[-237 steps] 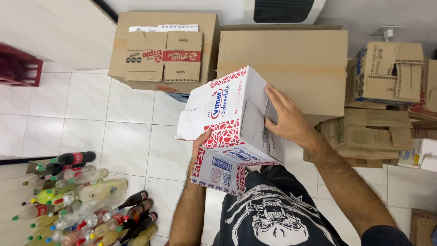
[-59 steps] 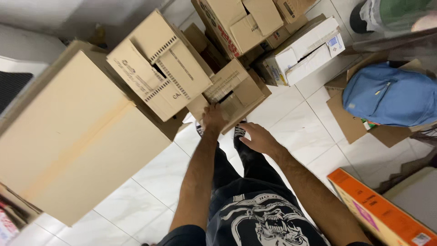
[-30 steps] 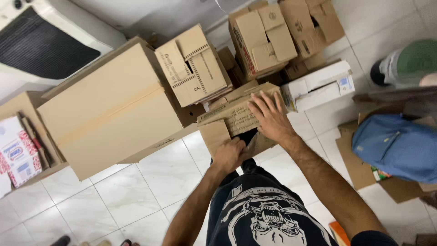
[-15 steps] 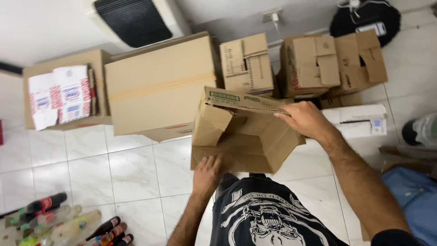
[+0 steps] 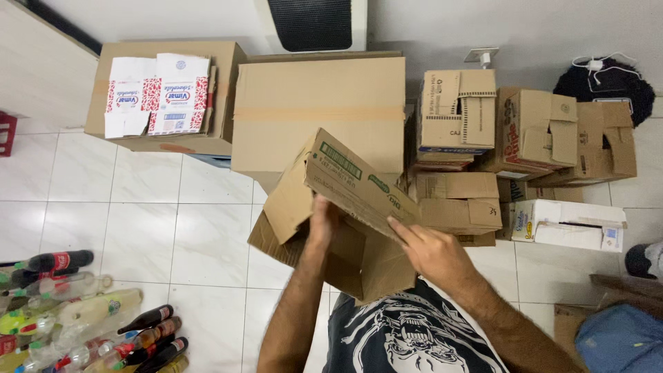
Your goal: The person picks up and unfolds several cardboard boxes, flattens them, and stacks them on top of other boxes.
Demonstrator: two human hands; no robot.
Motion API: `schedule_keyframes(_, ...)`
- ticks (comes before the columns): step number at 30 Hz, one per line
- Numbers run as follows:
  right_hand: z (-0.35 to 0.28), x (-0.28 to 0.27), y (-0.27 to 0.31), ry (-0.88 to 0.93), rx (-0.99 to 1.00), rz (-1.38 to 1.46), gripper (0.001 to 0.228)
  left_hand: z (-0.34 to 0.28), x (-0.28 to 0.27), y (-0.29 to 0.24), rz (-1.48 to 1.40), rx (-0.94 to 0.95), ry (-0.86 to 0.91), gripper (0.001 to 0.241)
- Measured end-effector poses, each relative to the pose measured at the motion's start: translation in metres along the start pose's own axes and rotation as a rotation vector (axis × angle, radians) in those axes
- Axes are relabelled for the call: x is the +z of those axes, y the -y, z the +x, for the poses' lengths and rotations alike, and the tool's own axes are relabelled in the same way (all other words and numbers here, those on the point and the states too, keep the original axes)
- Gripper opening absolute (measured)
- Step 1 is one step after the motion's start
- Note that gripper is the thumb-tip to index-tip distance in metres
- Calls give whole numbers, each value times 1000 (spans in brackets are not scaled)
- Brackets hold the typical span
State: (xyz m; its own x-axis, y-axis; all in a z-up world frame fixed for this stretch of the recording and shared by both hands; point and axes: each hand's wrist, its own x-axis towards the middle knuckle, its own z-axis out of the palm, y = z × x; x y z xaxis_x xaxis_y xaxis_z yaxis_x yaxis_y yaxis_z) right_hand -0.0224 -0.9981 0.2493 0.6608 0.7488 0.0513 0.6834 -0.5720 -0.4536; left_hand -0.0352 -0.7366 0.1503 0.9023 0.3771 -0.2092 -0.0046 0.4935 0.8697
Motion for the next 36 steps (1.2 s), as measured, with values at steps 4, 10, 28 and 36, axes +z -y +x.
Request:
schedule_keyframes(4,0,79,39,-69,-135,-133,33,-23,0,-120,-313,-36,-279,104)
schedule_keyframes(10,38,79,106,70,-329,169,69,-27,-115,-165,-511,-42,109,51)
schedule_keyframes(28,287,62,71,61,-144,443,45,-65,-338,-167,-404,-650,-83,71)
schedule_keyframes(36,357,116,77,450,-97,938,33,-3,-198,-279,462,-626,-156,129)
